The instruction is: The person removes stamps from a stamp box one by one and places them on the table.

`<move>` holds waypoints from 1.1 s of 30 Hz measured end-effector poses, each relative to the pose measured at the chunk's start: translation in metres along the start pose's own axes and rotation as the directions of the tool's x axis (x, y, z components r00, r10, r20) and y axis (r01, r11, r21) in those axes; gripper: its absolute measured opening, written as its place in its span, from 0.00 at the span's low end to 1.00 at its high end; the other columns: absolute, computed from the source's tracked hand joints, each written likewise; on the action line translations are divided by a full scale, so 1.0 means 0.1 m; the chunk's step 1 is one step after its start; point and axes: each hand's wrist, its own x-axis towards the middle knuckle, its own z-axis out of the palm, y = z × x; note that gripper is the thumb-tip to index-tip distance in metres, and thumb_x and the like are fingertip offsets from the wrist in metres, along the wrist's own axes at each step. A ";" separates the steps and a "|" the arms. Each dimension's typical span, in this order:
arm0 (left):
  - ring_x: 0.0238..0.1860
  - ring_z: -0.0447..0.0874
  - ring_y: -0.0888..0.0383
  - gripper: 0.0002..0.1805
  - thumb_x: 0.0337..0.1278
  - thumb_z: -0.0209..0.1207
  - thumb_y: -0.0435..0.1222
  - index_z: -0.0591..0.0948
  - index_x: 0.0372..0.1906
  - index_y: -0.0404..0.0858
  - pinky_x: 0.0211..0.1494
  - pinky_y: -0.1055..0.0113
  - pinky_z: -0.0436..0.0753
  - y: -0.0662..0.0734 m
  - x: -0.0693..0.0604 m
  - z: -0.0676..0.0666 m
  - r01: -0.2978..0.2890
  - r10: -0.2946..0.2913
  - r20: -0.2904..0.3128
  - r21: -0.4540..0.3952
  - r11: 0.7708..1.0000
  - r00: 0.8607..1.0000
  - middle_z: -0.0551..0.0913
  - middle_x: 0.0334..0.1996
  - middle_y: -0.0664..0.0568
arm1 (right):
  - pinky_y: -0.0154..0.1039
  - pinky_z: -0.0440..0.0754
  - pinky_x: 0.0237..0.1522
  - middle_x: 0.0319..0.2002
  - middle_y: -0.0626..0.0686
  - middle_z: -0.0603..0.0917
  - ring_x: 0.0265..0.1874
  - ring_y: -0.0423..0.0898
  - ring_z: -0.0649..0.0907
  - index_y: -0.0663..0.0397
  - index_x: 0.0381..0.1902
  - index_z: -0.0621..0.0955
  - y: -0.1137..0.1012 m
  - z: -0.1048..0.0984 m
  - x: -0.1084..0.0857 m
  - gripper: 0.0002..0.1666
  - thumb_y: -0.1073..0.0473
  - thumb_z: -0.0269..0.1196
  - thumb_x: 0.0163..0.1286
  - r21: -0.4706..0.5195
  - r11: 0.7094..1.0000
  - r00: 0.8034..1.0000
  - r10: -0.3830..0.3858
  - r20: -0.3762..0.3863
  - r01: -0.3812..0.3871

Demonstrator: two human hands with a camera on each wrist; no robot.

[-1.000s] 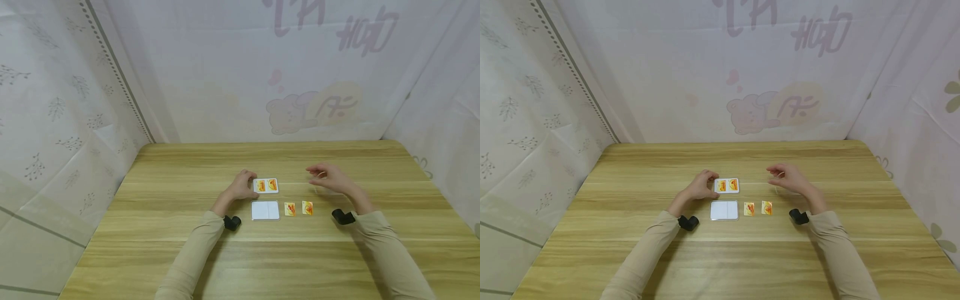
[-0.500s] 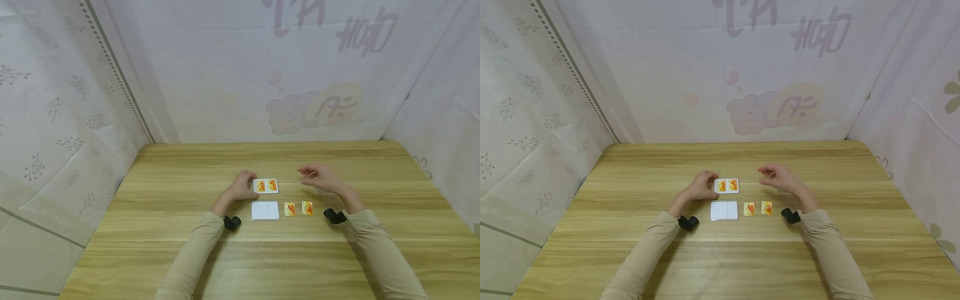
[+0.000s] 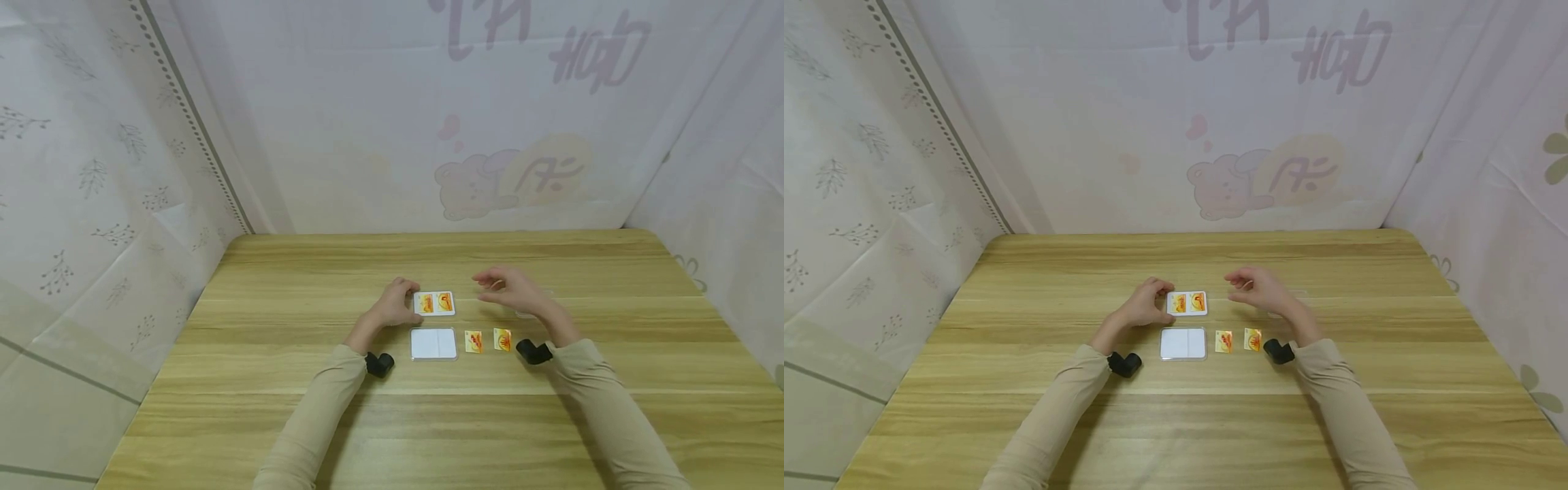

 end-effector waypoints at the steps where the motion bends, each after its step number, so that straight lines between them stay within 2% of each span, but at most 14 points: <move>1: 0.54 0.69 0.47 0.34 0.39 0.71 0.32 0.72 0.56 0.27 0.61 0.57 0.69 0.00 0.00 0.00 0.000 0.000 0.000 -0.001 1.000 1.000 0.71 0.51 0.41 | 0.48 0.80 0.44 0.42 0.64 0.81 0.40 0.56 0.79 0.72 0.50 0.77 0.00 0.01 0.01 0.21 0.67 0.66 0.59 -0.001 1.000 1.000 -0.008 0.004 0.008; 14: 0.54 0.69 0.47 0.34 0.39 0.71 0.32 0.73 0.56 0.27 0.60 0.57 0.69 -0.03 0.02 0.01 -0.006 0.006 -0.006 0.003 1.000 1.000 0.72 0.51 0.41 | 0.48 0.80 0.43 0.40 0.65 0.81 0.39 0.56 0.80 0.73 0.48 0.77 -0.07 0.13 0.17 0.19 0.69 0.65 0.59 0.036 0.998 0.998 -0.046 0.035 0.045; 23: 0.54 0.69 0.47 0.34 0.39 0.71 0.32 0.73 0.56 0.27 0.61 0.57 0.69 -0.03 0.01 0.01 -0.004 0.004 -0.001 -0.004 1.000 1.000 0.71 0.51 0.41 | 0.49 0.80 0.44 0.40 0.64 0.81 0.40 0.55 0.80 0.72 0.47 0.78 -0.14 0.23 0.27 0.17 0.70 0.64 0.59 0.068 0.998 0.998 -0.014 0.056 0.010; 33: 0.55 0.69 0.47 0.34 0.39 0.71 0.32 0.73 0.56 0.28 0.61 0.57 0.68 -0.02 0.00 0.00 0.010 -0.010 0.006 -0.015 1.000 1.000 0.71 0.51 0.42 | 0.43 0.80 0.42 0.36 0.57 0.82 0.36 0.47 0.79 0.69 0.46 0.80 -0.16 0.36 0.35 0.15 0.69 0.63 0.60 0.017 0.999 0.996 0.038 0.083 -0.039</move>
